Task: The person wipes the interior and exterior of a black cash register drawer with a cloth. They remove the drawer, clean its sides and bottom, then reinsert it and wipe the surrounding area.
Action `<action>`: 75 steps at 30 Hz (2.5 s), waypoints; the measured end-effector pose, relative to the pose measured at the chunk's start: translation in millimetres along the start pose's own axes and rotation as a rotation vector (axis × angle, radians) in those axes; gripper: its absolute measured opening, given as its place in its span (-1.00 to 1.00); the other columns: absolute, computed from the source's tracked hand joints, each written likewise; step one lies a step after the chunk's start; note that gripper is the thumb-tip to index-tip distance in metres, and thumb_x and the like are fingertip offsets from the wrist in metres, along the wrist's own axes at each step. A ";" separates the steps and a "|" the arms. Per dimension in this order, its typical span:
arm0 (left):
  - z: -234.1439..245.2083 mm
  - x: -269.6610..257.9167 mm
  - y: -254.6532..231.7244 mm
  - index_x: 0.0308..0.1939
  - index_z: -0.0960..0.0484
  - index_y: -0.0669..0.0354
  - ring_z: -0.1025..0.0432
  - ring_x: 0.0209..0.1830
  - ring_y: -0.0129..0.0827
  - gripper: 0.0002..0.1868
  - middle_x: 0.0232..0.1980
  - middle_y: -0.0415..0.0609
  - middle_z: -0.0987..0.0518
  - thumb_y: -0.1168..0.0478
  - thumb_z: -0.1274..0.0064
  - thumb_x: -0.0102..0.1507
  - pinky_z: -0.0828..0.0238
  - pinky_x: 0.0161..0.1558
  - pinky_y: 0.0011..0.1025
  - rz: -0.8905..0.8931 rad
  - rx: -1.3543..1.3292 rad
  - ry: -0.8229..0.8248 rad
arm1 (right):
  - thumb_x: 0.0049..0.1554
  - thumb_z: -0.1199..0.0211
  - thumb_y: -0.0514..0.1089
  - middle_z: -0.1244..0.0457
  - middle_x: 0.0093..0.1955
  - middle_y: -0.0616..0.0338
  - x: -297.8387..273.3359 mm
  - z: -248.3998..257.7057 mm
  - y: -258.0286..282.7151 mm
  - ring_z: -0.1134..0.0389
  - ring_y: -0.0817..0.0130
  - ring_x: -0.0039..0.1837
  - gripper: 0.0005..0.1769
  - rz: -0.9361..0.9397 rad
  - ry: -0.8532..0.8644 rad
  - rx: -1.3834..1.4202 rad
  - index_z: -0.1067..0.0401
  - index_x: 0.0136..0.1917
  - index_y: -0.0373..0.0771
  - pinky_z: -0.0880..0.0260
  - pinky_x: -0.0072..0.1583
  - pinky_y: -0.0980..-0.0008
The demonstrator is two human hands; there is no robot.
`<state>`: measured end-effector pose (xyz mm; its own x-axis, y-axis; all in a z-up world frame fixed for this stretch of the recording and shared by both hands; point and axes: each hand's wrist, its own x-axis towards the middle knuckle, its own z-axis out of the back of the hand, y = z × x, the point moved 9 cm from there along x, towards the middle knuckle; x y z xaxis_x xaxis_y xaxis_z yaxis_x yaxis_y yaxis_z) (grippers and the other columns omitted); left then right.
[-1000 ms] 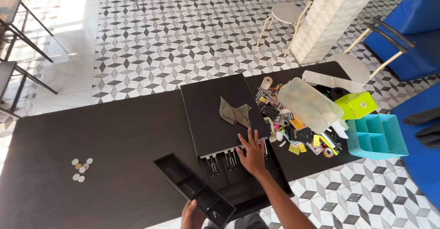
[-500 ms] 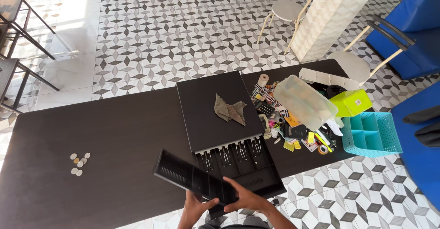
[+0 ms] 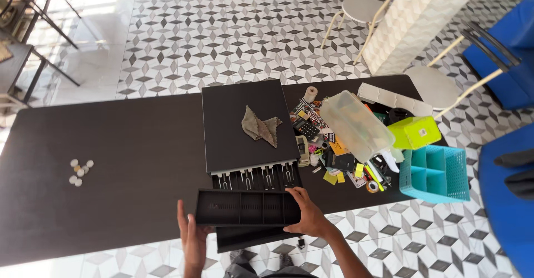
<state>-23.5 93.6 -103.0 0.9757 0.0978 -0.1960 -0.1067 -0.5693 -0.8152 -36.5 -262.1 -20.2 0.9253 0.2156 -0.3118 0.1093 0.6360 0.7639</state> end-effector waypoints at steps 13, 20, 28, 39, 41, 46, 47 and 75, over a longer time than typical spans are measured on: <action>-53.7 -46.9 -2.7 0.55 -0.16 0.17 -0.31 0.49 0.05 -0.35 0.50 0.25 -0.36 0.14 0.04 0.41 -0.35 0.35 -0.16 -0.306 0.966 -0.186 | -0.24 -0.68 0.25 0.40 0.73 0.14 28.4 2.7 -47.0 0.27 -0.09 0.70 0.38 0.191 -0.001 -0.324 0.09 0.63 0.09 0.11 0.54 -0.26; -57.5 -84.5 -6.4 0.52 -0.19 0.27 -0.21 0.51 0.24 -0.37 0.52 0.42 -0.25 0.19 0.02 0.40 -0.30 0.36 -0.05 -0.483 1.232 -0.165 | -0.12 -0.48 0.34 0.38 0.75 0.14 -7.3 -6.7 -60.7 0.29 -0.02 0.72 0.27 0.141 0.009 -0.454 0.15 0.66 0.12 0.09 0.56 -0.17; -58.2 -73.8 25.5 0.64 -0.09 0.17 0.22 0.68 0.21 -0.29 0.67 0.44 0.12 0.10 0.13 0.42 0.24 0.47 0.29 -0.312 1.775 -0.172 | 0.08 -0.15 0.56 0.48 0.74 -0.05 -8.0 -32.1 -75.0 0.47 -0.09 0.72 0.17 0.173 -0.124 -0.533 0.24 0.69 0.04 0.37 0.57 -0.23; -140.3 -34.9 27.5 0.57 -0.08 0.08 0.33 0.63 0.13 -0.15 0.62 0.36 0.16 -0.29 0.18 0.33 0.52 0.46 0.30 -0.659 1.703 0.266 | 0.31 0.11 0.38 0.30 0.73 -0.14 -5.8 -27.9 -14.5 0.38 -0.07 0.73 -0.16 0.341 -0.510 -0.597 0.08 0.68 -0.06 0.47 0.56 -0.34; -135.0 -34.5 37.4 0.57 -0.12 0.00 0.31 0.66 0.02 -0.22 0.64 0.28 0.15 -0.27 0.23 0.36 0.51 0.50 0.21 -0.628 1.723 0.245 | 0.32 0.10 0.33 0.25 0.72 0.00 2.6 -41.3 -23.6 0.33 -0.01 0.71 -0.23 0.268 -0.380 -0.662 0.06 0.66 0.00 0.43 0.55 -0.32; -122.7 -28.9 51.1 0.54 -0.17 -0.12 0.30 0.67 -0.07 -0.33 0.65 0.23 0.13 -0.21 0.28 0.38 0.49 0.53 0.12 -0.658 1.740 0.129 | 0.32 0.08 0.22 0.18 0.70 0.09 12.3 -48.4 -32.9 0.27 0.04 0.69 -0.31 0.227 -0.338 -0.678 0.01 0.64 0.04 0.35 0.55 -0.24; -122.8 -25.0 52.8 0.53 -0.17 -0.12 0.30 0.67 -0.07 -0.33 0.65 0.22 0.13 -0.21 0.28 0.38 0.49 0.53 0.12 -0.661 1.735 0.126 | 0.33 0.09 0.20 0.17 0.70 0.09 14.6 -46.3 -32.4 0.26 0.05 0.69 -0.32 0.227 -0.339 -0.667 0.01 0.64 0.05 0.34 0.56 -0.22; -126.2 -35.7 71.7 0.62 0.22 0.14 0.56 0.65 0.20 0.44 0.64 0.40 0.39 -0.70 -0.02 0.02 0.73 0.35 0.57 -0.099 2.030 0.777 | 0.28 -0.03 0.16 0.21 0.65 -0.19 9.4 -49.9 -14.0 0.32 -0.13 0.66 -0.26 0.247 -0.486 -0.585 -0.01 0.60 -0.16 0.38 0.54 -0.13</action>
<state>-41.9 -53.8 -85.6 0.7944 -0.4926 -0.3554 0.4441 0.8702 -0.2135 -47.4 -232.1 -62.0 0.9672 0.1397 0.2121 -0.2032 0.9266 0.3163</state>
